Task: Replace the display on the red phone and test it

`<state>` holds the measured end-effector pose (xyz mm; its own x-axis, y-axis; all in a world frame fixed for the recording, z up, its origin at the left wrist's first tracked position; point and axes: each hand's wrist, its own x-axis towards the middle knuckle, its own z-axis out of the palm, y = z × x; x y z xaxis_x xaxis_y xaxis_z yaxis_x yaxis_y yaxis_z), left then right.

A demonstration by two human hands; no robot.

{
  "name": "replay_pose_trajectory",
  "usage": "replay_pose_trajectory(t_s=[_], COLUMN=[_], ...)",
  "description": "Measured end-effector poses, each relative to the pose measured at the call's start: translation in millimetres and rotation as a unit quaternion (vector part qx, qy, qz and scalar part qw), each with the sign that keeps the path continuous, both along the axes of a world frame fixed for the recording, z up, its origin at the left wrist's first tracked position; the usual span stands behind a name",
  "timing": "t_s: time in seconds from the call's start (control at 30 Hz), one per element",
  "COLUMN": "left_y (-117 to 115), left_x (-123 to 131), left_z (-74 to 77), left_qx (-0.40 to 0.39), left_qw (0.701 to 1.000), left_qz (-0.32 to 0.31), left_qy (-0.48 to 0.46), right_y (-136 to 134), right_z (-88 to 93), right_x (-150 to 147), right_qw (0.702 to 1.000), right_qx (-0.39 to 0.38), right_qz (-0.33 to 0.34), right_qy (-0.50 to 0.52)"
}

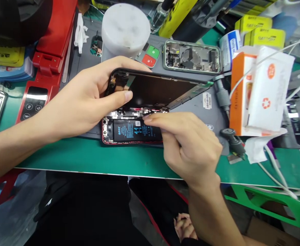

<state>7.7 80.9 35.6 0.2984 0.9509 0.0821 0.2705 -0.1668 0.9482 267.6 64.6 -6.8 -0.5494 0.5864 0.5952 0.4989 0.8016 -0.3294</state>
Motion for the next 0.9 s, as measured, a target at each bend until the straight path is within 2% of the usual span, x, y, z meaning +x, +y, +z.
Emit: replay_pose_trajectory(t_s=[0.17, 0.4, 0.67, 0.9], left_y=[-1.2, -3.0, 0.1, 2.3], left_x=[1.2, 3.5, 3.9, 4.2], left_z=[1.4, 1.4, -2.1, -4.0], left_qx=[-0.003, -0.034, -0.048, -0.026], left_qw=[1.000, 0.999, 0.997, 0.997], left_qz=[0.006, 0.015, 0.005, -0.011], left_qy=[0.018, -0.019, -0.065, -0.068], right_y=[0.9, -3.1, -0.3, 2.6], right_z=[0.7, -1.1, -0.7, 3.7], right_x=[0.7, 2.6, 1.3, -0.8], right_qw=[1.000, 0.999, 0.999, 0.999], right_qx=[-0.019, -0.052, -0.048, -0.029], right_qz=[0.000, -0.008, -0.007, 0.010], right_qy=[-0.006, 0.014, -0.010, -0.043])
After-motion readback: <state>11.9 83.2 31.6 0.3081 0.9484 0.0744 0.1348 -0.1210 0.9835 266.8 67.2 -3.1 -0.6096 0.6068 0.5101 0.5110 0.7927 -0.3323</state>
